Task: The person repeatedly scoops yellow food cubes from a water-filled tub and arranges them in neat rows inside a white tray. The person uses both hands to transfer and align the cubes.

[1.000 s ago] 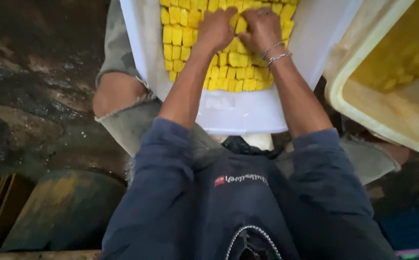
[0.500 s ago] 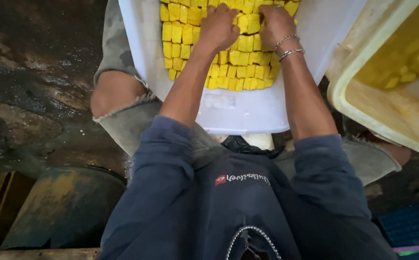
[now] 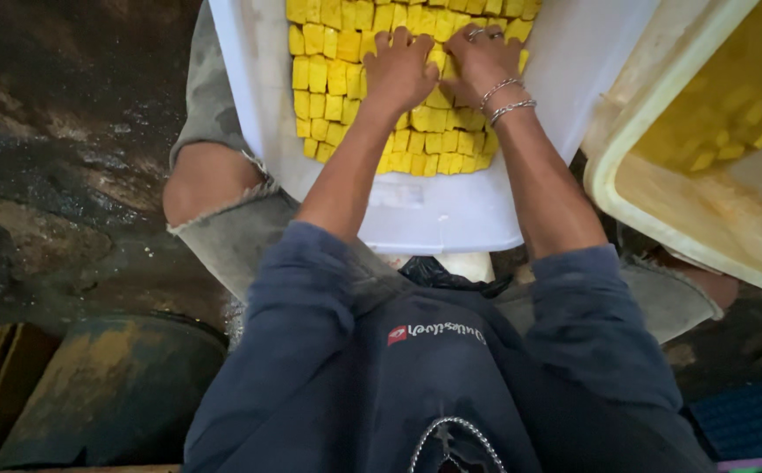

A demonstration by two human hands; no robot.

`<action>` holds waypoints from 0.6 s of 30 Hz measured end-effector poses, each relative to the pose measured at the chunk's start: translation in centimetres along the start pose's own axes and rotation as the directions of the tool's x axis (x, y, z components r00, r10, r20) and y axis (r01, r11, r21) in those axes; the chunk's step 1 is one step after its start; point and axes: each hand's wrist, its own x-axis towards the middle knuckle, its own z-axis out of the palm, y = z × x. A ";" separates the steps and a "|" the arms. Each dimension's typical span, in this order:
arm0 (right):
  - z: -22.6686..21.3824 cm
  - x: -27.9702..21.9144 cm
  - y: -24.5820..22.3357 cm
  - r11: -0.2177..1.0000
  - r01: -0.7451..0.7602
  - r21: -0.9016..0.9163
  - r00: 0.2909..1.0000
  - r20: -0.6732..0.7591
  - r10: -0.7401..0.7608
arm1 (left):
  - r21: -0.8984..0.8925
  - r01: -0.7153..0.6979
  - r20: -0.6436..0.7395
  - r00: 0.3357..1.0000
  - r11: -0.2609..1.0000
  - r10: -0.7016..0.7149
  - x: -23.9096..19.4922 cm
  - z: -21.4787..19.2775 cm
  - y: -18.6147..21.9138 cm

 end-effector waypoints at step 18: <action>0.3 1.1 0.8 1.000 -0.019 0.004 0.999 0.029 0.018 | 0.021 0.178 -0.123 0.977 0.984 -0.174 0.0 1.1 1.8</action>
